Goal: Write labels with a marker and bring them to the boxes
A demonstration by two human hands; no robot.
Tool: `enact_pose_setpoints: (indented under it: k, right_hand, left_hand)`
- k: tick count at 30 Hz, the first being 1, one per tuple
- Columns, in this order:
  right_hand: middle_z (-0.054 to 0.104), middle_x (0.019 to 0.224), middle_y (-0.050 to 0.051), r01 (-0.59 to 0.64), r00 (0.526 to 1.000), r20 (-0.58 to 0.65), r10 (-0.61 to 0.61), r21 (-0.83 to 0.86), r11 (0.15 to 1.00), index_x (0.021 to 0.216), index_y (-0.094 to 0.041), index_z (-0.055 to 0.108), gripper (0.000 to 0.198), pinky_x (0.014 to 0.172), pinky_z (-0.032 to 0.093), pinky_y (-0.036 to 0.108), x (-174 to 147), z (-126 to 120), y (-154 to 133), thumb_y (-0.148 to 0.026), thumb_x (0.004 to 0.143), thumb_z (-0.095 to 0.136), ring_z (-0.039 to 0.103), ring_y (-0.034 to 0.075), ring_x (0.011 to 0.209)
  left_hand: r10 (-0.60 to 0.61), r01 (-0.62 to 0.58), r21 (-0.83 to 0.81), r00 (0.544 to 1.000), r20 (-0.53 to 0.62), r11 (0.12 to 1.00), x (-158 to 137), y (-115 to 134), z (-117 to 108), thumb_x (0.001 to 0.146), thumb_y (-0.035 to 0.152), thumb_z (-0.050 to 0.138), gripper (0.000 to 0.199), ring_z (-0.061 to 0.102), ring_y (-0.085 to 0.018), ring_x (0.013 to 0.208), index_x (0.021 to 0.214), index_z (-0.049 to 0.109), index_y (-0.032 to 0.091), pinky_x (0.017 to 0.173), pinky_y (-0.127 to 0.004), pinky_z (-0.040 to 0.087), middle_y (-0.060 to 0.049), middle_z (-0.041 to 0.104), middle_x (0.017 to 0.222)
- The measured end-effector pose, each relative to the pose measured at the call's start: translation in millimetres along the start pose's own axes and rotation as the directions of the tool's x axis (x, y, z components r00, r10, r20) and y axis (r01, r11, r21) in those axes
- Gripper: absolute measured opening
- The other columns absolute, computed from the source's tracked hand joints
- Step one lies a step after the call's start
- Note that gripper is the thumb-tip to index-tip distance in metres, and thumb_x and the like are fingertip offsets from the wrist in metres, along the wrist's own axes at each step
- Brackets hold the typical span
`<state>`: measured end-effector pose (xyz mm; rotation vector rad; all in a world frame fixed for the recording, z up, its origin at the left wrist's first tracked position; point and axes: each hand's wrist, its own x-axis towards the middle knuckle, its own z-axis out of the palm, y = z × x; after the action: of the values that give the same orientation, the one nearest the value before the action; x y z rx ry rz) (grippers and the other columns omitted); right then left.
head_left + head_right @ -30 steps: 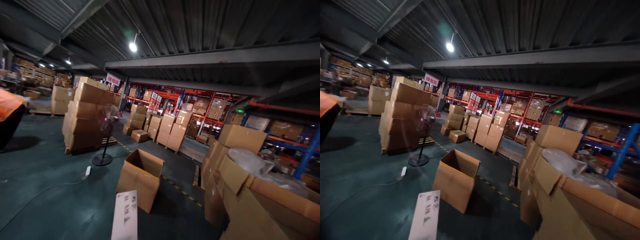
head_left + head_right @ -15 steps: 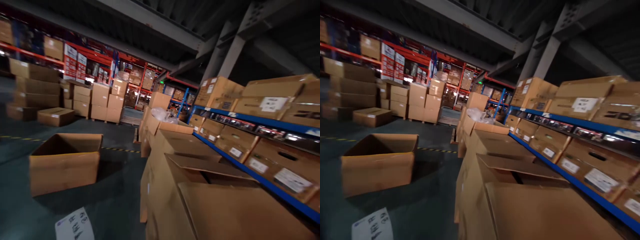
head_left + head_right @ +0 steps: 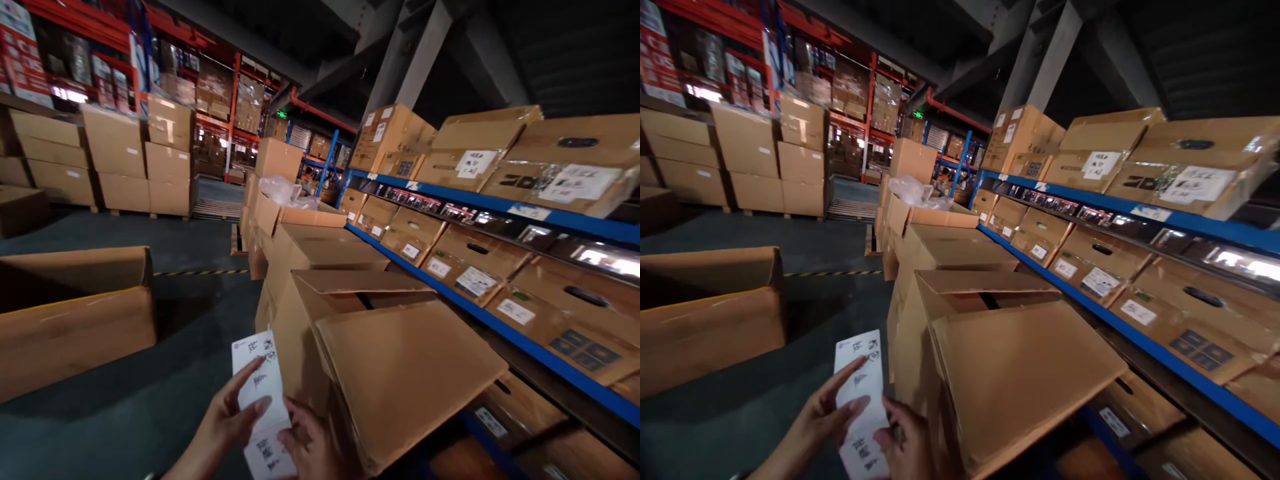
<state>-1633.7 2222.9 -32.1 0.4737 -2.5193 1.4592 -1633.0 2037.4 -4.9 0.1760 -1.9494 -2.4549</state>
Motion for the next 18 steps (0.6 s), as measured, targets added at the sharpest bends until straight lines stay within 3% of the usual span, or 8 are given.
enact_pose_setpoints:
  k: [2,4,8,10,12,14,16,18]
  right_hand:
    - [0.075,0.095,0.003,0.024,0.998,0.053,-0.023,-0.013,1.000,0.120,-0.033,0.068,0.034,0.073,0.062,0.030,14.5,-11.6,-5.3,-0.040,0.087,0.064,0.073,0.022,0.084]
    - [0.074,0.103,0.003,0.084,0.996,0.022,-0.082,-0.144,0.986,0.127,-0.033,0.063,0.039,0.083,0.061,0.031,22.7,-24.3,-10.7,-0.032,0.088,0.063,0.072,0.022,0.092]
    - [0.073,0.108,0.003,0.222,0.957,-0.061,-0.284,-0.476,0.851,0.121,-0.030,0.065,0.034,0.089,0.059,0.034,14.1,-36.6,-5.6,-0.027,0.088,0.062,0.070,0.023,0.101]
    - [0.074,0.106,0.004,0.224,0.954,-0.071,-0.291,-0.476,0.850,0.119,-0.027,0.065,0.031,0.084,0.060,0.029,3.0,-31.8,2.9,-0.026,0.089,0.059,0.071,0.021,0.096]
    - [0.072,0.113,0.007,0.184,0.972,-0.058,-0.226,-0.403,0.897,0.127,-0.023,0.060,0.038,0.085,0.060,0.027,-6.6,-22.0,8.1,-0.028,0.089,0.058,0.070,0.020,0.100]
    - [0.068,0.122,0.009,0.166,0.982,-0.026,-0.188,-0.356,0.920,0.136,-0.021,0.054,0.050,0.089,0.058,0.027,-12.4,-12.5,6.8,-0.034,0.089,0.062,0.068,0.022,0.108]
    - [0.065,0.128,0.009,0.180,0.977,-0.030,-0.209,-0.404,0.897,0.140,-0.022,0.050,0.057,0.092,0.058,0.029,-15.1,-8.6,0.6,-0.039,0.088,0.064,0.065,0.023,0.114]
    - [0.064,0.129,0.008,0.199,0.958,-0.068,-0.279,-0.542,0.817,0.138,-0.025,0.052,0.049,0.096,0.056,0.034,-18.2,-13.0,-5.3,-0.034,0.091,0.059,0.063,0.024,0.117]
  left_hand:
    - [-0.063,0.062,0.024,0.996,0.064,0.998,19.7,4.1,-4.8,0.061,0.068,0.077,0.077,0.043,-0.008,0.037,0.118,0.069,0.016,0.037,-0.021,0.037,-0.005,0.070,0.072]
    - [-0.028,0.020,0.099,0.997,0.078,0.995,35.9,0.9,-13.2,0.061,0.069,0.074,0.068,0.049,-0.012,0.039,0.102,0.075,0.015,0.040,-0.023,0.043,-0.004,0.066,0.059]
    - [0.105,-0.099,0.229,0.994,-0.014,0.968,52.5,-17.8,-28.6,0.058,0.065,0.076,0.051,0.071,-0.026,0.083,0.084,0.079,0.021,0.076,-0.032,0.057,-0.010,0.076,0.089]
    - [0.061,-0.053,0.211,0.998,-0.032,0.976,53.2,-28.2,-28.6,0.059,0.070,0.072,0.060,0.068,-0.023,0.069,0.089,0.078,0.018,0.064,-0.030,0.056,-0.009,0.075,0.078]
    - [-0.005,-0.001,0.177,0.999,0.036,0.984,51.1,-35.6,-22.4,0.062,0.076,0.067,0.073,0.055,-0.016,0.046,0.096,0.075,0.013,0.044,-0.025,0.045,-0.005,0.067,0.059]
    - [-0.034,0.003,0.175,0.985,0.172,0.985,49.1,-38.7,-13.9,0.066,0.077,0.063,0.075,0.049,-0.013,0.042,0.100,0.074,0.010,0.042,-0.023,0.040,-0.005,0.065,0.059]
    - [-0.034,-0.040,0.235,0.952,0.303,0.971,50.1,-38.5,-8.3,0.076,0.069,0.058,0.066,0.059,-0.017,0.052,0.103,0.073,0.011,0.050,-0.026,0.047,-0.009,0.071,0.072]
    - [-0.041,-0.137,0.435,0.926,0.376,0.890,54.9,-38.3,-8.2,0.090,0.047,0.045,0.048,0.070,-0.023,0.076,0.111,0.071,0.012,0.067,-0.030,0.054,-0.013,0.075,0.094]
